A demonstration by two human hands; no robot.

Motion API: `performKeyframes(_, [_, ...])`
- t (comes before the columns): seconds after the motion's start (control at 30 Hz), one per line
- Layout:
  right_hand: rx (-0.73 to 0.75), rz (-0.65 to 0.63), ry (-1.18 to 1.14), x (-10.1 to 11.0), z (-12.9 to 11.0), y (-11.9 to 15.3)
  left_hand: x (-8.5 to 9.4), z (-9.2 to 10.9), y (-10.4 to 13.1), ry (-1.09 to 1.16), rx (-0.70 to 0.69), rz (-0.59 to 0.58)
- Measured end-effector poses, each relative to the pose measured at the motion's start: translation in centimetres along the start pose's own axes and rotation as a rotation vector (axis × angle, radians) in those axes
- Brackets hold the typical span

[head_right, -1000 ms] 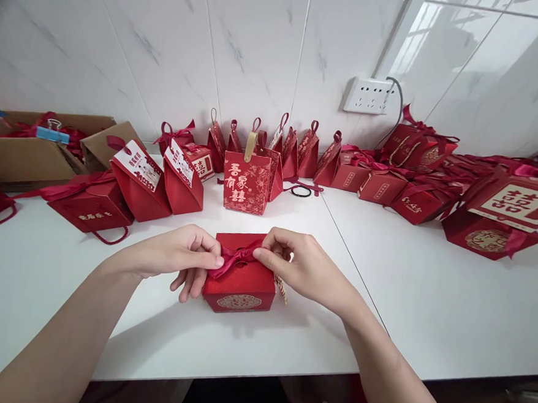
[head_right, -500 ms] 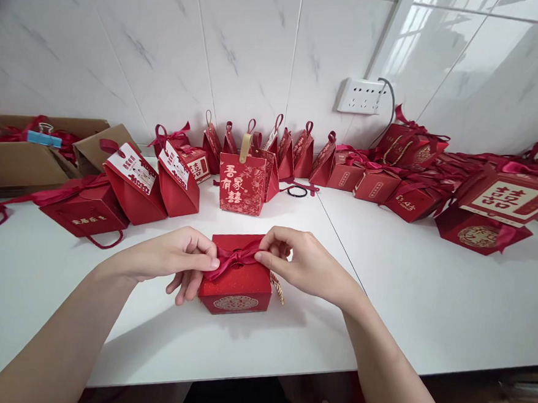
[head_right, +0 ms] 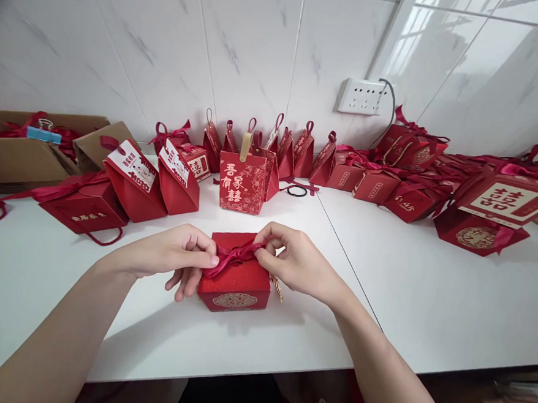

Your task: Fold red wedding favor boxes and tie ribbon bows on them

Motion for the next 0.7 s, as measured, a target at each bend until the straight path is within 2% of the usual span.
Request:
performKeyframes(0.1, [0.014, 0.042, -0.046, -0.1, 0.1, -0.1, 0.0, 0.1, 0.0, -0.002, -0.003, -0.001])
performKeyframes(0.23, [-0.096, -0.087, -0.139, -1.2, 0.7, 0.1, 0.0, 0.0, 0.0, -0.005, 0.0, 0.006])
performKeyframes(0.3, [-0.12, -0.094, -0.132, -1.1, 0.9, 0.2, 0.0, 0.0, 0.0, -0.007, 0.002, 0.008])
performKeyframes(0.47, [0.003, 0.076, 0.003, 0.0, 0.5, 0.0, 0.0, 0.1, 0.0, -0.01, -0.007, 0.003])
performKeyframes(0.7, [0.102, 0.175, 0.17, 0.1, -0.2, 0.0, 0.0, 0.1, 0.1, -0.011, 0.016, 0.011])
Point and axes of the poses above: each hand's wrist, its own y-axis away from the middle knuckle, its own x-axis out of the back of the hand, z = x × y, the point moved 8 cm from there along -y, towards the middle knuckle, and after that the axes turned 9 degrees about -y, right-handed, at the moved point
